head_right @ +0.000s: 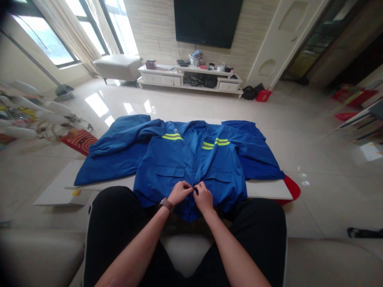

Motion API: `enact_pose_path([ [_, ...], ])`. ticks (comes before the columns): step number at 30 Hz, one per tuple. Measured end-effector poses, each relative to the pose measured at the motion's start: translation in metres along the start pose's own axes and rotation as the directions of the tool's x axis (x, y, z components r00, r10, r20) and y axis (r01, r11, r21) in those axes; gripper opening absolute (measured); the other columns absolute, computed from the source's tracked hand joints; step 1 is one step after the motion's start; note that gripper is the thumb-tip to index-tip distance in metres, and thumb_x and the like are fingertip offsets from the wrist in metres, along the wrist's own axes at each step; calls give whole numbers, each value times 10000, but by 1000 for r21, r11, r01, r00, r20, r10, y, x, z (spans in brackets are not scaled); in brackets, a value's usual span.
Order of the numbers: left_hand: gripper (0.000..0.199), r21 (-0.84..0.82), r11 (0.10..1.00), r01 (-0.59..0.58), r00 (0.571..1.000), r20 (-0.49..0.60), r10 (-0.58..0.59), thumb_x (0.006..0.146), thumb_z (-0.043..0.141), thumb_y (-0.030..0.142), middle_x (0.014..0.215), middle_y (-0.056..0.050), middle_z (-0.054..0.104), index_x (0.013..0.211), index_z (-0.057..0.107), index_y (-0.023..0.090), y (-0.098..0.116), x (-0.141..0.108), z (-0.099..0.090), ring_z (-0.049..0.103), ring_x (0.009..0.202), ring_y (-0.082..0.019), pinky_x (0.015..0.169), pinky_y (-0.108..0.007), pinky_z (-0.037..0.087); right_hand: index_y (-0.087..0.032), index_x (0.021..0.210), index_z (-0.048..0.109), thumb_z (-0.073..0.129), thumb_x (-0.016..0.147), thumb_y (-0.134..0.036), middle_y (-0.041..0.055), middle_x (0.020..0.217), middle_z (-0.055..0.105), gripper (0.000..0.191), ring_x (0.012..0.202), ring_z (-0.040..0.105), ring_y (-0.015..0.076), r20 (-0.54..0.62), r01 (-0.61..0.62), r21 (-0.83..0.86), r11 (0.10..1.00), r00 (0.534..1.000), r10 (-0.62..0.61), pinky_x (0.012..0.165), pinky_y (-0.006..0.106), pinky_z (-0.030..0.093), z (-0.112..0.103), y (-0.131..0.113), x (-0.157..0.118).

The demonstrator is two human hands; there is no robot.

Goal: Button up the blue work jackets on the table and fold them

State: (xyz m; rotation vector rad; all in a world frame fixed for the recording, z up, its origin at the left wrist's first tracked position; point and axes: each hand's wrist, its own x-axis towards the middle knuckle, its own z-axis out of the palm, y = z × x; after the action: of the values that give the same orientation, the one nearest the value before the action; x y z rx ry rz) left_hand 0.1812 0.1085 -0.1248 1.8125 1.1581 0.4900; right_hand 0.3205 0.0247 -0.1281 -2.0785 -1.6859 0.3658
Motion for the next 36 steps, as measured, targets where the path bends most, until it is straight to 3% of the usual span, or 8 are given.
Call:
enact_pose_path([
  [6, 154, 46, 997, 70, 994, -85, -65, 838, 659, 224, 820, -79, 767, 787, 790, 164, 2, 1, 6, 686, 775, -171, 711, -259, 455, -243, 1011, 658, 522, 982, -282, 33, 1052, 624, 144, 834, 639, 154, -2, -1, -12, 1000, 1000, 1, 666, 251, 383, 1, -3, 0],
  [18, 104, 58, 975, 212, 963, -179, -199, 785, 702, 235, 843, -59, 709, 699, 713, 178, 3, -2, 11, 619, 772, -158, 665, -249, 383, -235, 1004, 631, 528, 968, -234, 29, 1062, 618, 110, 837, 635, 148, 18, 4, -39, 999, 1000, -3, 668, 259, 369, -3, -8, -1],
  [25, 70, -25, 980, 195, 967, -164, -197, 763, 726, 180, 707, 16, 642, 757, 657, 170, -6, 2, 9, 586, 673, -106, 618, -205, 376, -231, 972, 610, 522, 967, -225, 26, 1051, 616, 88, 813, 629, 142, 15, 12, -40, 999, 1000, -12, 657, 255, 359, -2, -10, -1],
  [36, 22, -3, 993, 120, 978, -170, -119, 779, 686, 152, 787, 1, 665, 780, 684, 173, -9, -3, 12, 603, 752, -114, 689, -209, 414, -229, 976, 598, 507, 952, -202, 29, 1060, 612, 98, 821, 623, 149, 7, 12, -11, 1000, 1000, -12, 668, 261, 366, 2, -8, 0],
])
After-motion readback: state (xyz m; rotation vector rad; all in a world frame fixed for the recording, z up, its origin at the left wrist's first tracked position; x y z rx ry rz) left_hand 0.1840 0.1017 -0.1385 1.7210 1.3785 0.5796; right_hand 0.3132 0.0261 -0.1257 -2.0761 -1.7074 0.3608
